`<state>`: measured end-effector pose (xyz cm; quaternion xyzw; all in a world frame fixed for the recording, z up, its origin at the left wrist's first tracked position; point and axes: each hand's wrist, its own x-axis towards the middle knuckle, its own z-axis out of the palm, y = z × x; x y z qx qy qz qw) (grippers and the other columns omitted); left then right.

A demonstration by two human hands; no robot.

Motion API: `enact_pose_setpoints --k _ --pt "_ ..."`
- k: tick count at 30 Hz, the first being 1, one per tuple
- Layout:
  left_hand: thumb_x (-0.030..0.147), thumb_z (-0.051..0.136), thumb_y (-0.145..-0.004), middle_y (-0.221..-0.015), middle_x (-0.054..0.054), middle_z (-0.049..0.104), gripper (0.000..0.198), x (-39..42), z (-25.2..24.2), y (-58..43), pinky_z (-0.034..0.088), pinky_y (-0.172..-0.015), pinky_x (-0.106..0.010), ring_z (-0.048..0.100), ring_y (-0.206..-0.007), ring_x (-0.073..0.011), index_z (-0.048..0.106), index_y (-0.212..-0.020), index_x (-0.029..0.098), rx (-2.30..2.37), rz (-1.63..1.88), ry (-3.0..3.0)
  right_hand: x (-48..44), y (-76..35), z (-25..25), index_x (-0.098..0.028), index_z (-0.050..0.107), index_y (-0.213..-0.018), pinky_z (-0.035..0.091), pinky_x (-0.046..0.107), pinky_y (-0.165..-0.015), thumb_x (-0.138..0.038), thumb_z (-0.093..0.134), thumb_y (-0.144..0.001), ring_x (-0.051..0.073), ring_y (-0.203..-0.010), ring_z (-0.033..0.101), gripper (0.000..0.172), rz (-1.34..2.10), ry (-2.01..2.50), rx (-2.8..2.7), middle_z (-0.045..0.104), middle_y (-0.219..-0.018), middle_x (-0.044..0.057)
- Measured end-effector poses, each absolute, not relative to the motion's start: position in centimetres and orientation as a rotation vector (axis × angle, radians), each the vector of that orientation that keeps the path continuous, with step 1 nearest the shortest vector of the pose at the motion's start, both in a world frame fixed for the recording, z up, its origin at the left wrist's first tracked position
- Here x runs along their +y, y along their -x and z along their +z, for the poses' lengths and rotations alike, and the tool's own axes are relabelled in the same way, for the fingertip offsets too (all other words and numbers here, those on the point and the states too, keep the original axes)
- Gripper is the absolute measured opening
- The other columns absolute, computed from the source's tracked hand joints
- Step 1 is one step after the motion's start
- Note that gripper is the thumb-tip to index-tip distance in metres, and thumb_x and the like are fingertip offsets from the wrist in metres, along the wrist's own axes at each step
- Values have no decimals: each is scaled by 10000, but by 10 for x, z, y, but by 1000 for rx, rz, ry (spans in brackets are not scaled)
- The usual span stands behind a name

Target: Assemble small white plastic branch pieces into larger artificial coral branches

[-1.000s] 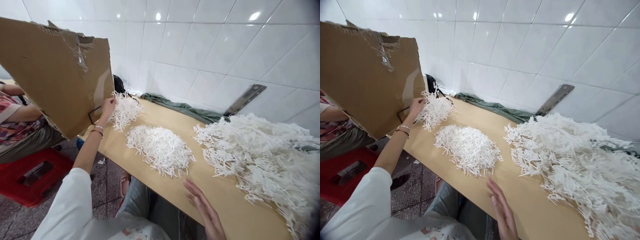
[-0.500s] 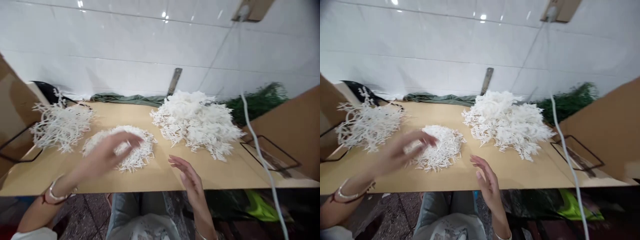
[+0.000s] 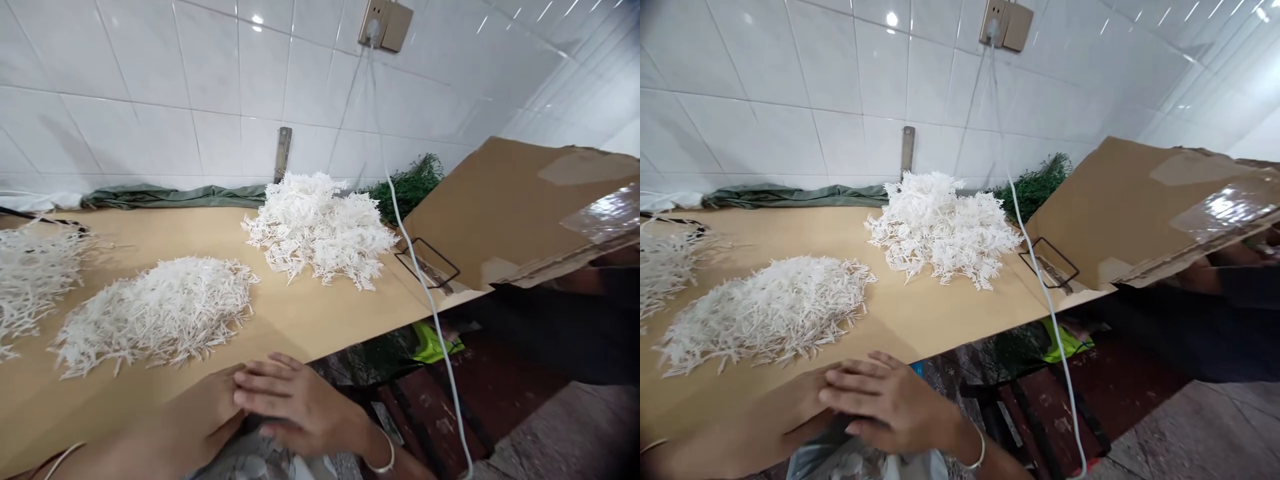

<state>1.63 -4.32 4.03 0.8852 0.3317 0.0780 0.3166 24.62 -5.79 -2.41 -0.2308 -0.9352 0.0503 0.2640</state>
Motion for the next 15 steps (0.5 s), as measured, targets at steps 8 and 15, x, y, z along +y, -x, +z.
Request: enact_pose_setpoints --k 8,15 --pt "419 429 -930 -1331 9 533 381 -54 10 2 426 -1055 -230 518 -1231 -140 542 -1289 356 999 -61 -2242 1 -311 -32 -202 595 -1255 381 435 -1102 -325 413 -952 176 -1272 489 374 11 1104 -2341 582 -1293 38" --pt "347 375 -965 -1182 -41 583 299 -37 -35 -7 412 -1018 -229 527 -1130 -105 600 -1133 245 939 301 -2154 111 -337 51 -165 542 -1321 324 444 -1125 -353 387 -948 244 -1354 376 446 -568 1335 -1985 434 -1439 77"
